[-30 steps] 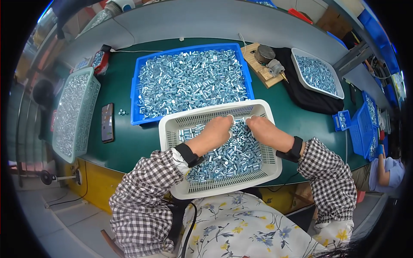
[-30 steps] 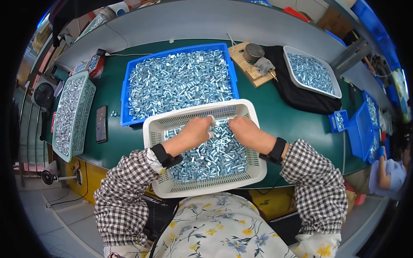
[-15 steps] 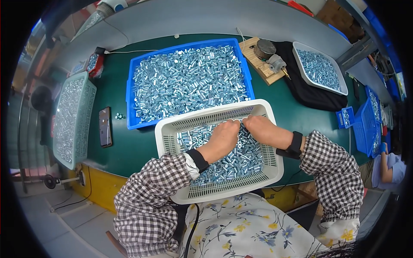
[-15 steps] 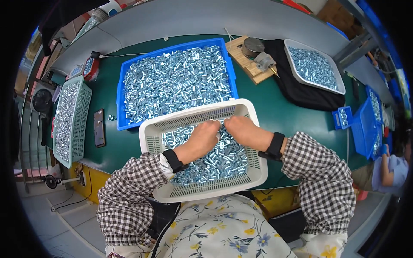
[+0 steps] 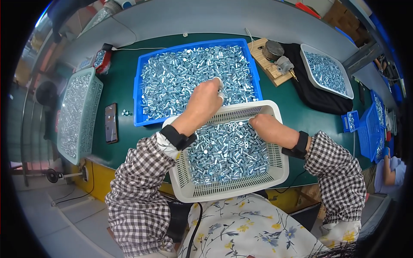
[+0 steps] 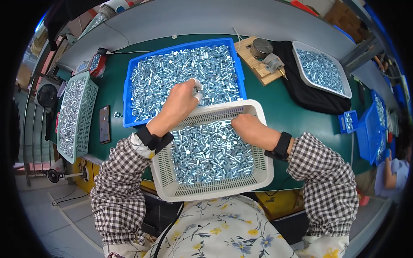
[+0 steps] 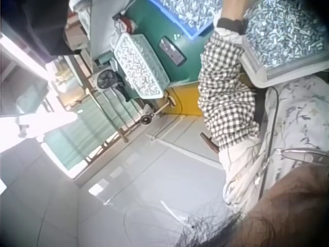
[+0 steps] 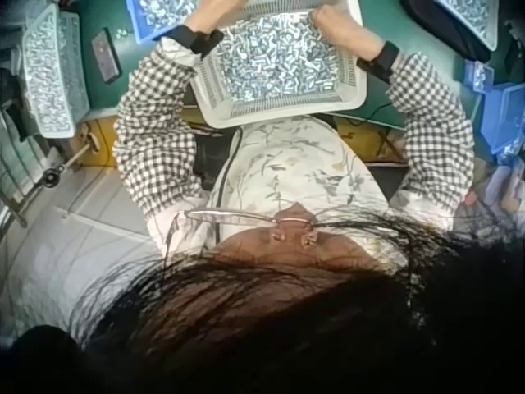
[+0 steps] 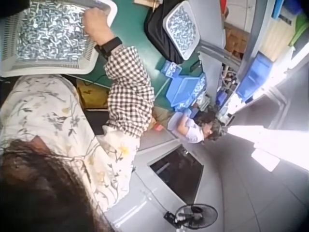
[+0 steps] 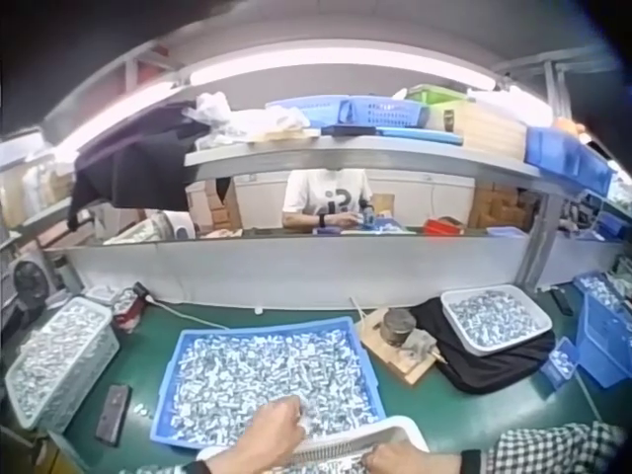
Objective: Sorting and inspecting small hardware components in a tray at a workstation.
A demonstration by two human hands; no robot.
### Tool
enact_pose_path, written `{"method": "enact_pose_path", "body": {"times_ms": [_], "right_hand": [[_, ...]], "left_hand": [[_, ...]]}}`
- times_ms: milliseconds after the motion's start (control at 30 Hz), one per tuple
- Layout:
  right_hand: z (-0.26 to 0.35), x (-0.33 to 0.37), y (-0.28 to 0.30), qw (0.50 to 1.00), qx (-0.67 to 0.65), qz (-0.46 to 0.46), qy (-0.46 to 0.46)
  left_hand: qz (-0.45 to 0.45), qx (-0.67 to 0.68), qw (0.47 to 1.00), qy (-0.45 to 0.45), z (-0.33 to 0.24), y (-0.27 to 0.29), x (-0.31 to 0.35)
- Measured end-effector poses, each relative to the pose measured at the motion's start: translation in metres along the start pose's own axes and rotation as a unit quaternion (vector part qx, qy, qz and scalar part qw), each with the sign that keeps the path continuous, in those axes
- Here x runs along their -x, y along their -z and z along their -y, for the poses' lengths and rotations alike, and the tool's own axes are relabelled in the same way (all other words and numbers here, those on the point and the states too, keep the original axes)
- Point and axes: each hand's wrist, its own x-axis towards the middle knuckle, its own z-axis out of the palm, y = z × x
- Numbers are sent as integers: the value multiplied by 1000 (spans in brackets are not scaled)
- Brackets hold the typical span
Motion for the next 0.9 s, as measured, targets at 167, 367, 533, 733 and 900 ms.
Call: {"method": "enact_pose_path", "body": {"times_ms": [167,367,533,733,900], "right_hand": [[8,6,13,999,-13,-46,11],[17,-6,99,989,-102,-100,-34],[-2,-45,90,975,-79,-205,-25],[12,-19,63,995,-31,-92,-31],[-4,-9,17,999,15,-38,27]], "left_hand": [[-66,-59,996,-22,-4,3,5],[13,-5,996,-93,-24,-21,31],[102,-83,982,-139,-12,-54,41],[118,-107,975,-154,-3,-67,46],[122,-102,974,-160,-9,-71,42]]}}
